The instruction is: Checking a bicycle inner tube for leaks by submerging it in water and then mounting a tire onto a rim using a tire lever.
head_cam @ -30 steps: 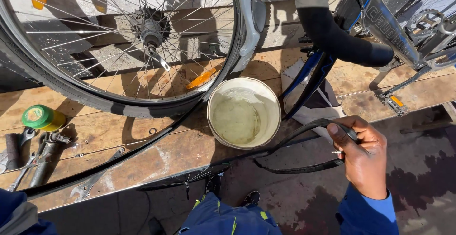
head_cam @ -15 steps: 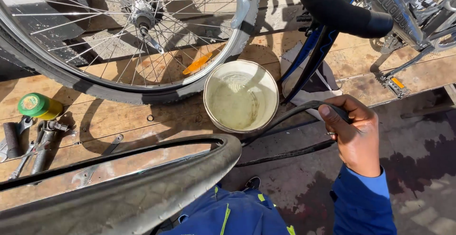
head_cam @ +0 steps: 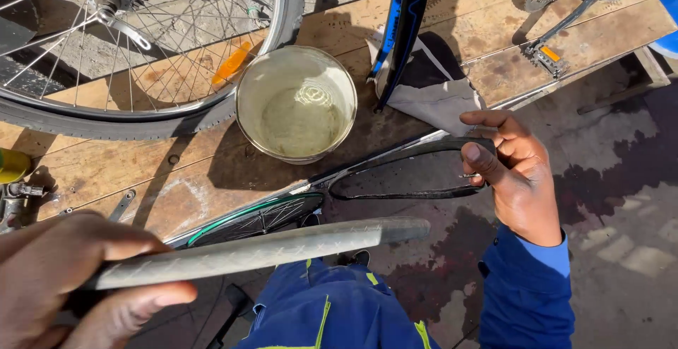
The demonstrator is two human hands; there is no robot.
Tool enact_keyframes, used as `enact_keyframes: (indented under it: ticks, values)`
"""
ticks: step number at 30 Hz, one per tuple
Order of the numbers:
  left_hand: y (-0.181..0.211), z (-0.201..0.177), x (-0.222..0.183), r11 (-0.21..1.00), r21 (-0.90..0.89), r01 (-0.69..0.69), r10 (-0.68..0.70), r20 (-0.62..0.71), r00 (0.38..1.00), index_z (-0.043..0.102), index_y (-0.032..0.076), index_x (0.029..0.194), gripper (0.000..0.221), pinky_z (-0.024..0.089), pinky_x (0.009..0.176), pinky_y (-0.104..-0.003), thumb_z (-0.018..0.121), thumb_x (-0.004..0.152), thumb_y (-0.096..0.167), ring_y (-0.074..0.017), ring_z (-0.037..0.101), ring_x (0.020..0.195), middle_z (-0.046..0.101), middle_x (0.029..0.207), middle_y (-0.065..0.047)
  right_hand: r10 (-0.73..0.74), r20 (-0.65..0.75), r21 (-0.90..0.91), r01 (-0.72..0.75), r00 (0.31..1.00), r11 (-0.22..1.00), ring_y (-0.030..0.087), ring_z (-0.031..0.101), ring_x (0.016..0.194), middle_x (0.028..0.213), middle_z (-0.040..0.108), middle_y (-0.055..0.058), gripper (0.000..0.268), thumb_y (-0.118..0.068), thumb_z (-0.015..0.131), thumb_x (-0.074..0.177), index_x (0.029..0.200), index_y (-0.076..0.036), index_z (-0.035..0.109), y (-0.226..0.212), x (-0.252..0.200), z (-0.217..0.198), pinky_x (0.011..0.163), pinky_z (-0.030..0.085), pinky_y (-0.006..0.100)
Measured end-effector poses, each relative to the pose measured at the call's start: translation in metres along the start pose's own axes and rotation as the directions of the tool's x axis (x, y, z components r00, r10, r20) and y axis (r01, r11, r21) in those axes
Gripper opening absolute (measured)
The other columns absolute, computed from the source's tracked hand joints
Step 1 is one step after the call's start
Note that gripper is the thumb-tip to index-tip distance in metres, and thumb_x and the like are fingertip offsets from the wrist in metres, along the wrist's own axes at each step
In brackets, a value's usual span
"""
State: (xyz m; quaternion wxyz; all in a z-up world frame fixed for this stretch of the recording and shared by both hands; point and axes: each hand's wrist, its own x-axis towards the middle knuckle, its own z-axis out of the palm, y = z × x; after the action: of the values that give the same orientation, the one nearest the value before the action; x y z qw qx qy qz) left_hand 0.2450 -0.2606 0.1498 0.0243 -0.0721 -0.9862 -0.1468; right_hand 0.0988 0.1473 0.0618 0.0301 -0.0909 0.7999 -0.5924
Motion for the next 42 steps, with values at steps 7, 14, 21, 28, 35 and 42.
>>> enact_keyframes:
  ticks: [7, 14, 21, 28, 35, 42]
  values:
    - [0.111, 0.197, 0.044, 0.875, -0.444, 0.194, 0.089, 0.541, 0.836, 0.062, 0.017, 0.112, 0.037, 0.049, 0.071, -0.043, 0.068, 0.086, 0.044, -0.0266, 0.066, 0.088, 0.071, 0.098, -0.005, 0.025, -0.228, 0.116, 0.002, 0.973, 0.993, 0.023, 0.062, 0.103, 0.101, 0.06, 0.016, 0.032, -0.014, 0.058, 0.095, 0.126, -0.004, 0.056, 0.043, -0.039, -0.055, 0.077, 0.051, 0.03]
    - [0.114, 0.291, 0.039, 0.824, -0.448, 0.348, 0.021, 0.637, 0.77, 0.072, 0.019, 0.083, 0.037, 0.042, 0.065, -0.035, 0.054, 0.092, 0.05, -0.0179, 0.062, 0.073, 0.07, 0.084, 0.0, -0.117, -0.399, -0.018, 0.12, 0.909, 0.993, 0.029, 0.057, 0.11, 0.122, 0.061, 0.02, 0.04, 0.007, 0.034, 0.092, 0.126, -0.004, 0.054, 0.099, -0.052, -0.11, 0.092, 0.057, 0.036]
    - [0.081, 0.423, 0.054, 0.772, -0.366, 0.52, -0.189, 0.648, 0.738, 0.065, 0.015, 0.092, 0.037, 0.045, 0.07, -0.038, 0.063, 0.086, 0.052, -0.0209, 0.06, 0.085, 0.065, 0.097, -0.004, -0.159, -0.574, -0.098, 0.126, 0.804, 0.987, 0.027, 0.068, 0.089, 0.102, 0.069, 0.022, 0.022, 0.004, 0.056, 0.105, 0.125, -0.005, 0.055, 0.199, -0.042, -0.158, 0.065, 0.057, 0.032]
    - [0.093, 0.471, 0.067, 0.307, -0.52, 0.797, -0.126, 0.808, 0.575, 0.05, 0.015, 0.068, 0.038, 0.029, 0.055, -0.03, 0.075, 0.089, 0.034, -0.0118, 0.034, 0.055, 0.042, 0.06, 0.001, -0.148, -0.477, -0.126, 0.1, 0.866, 0.987, 0.031, 0.073, 0.108, 0.08, 0.042, 0.003, 0.031, 0.013, 0.049, 0.114, 0.139, -0.006, 0.046, 0.257, -0.018, -0.203, 0.067, 0.042, 0.034]
    - [0.109, 0.513, 0.109, 0.097, -0.641, 0.761, -0.091, 0.756, 0.648, 0.071, 0.003, 0.093, 0.026, 0.058, 0.061, -0.035, 0.073, 0.088, 0.029, -0.0217, 0.068, 0.07, 0.066, 0.076, -0.012, 0.189, -0.443, 0.245, -0.084, 0.877, 0.966, 0.025, 0.072, 0.085, 0.083, 0.065, 0.015, 0.035, 0.01, 0.06, 0.098, 0.123, -0.008, 0.042, 0.301, -0.054, -0.109, 0.068, 0.058, 0.029]
    - [0.132, 0.561, 0.142, -0.117, -0.693, 0.712, 0.089, 0.706, 0.702, 0.069, 0.001, 0.102, 0.018, 0.06, 0.067, -0.033, 0.069, 0.09, 0.015, -0.0181, 0.07, 0.076, 0.069, 0.081, -0.011, 0.516, -0.173, 0.433, -0.406, 0.839, 0.805, 0.023, 0.068, 0.077, 0.09, 0.07, 0.022, 0.021, -0.001, 0.06, 0.096, 0.112, -0.001, 0.046, 0.308, -0.092, -0.006, 0.061, 0.053, 0.03]
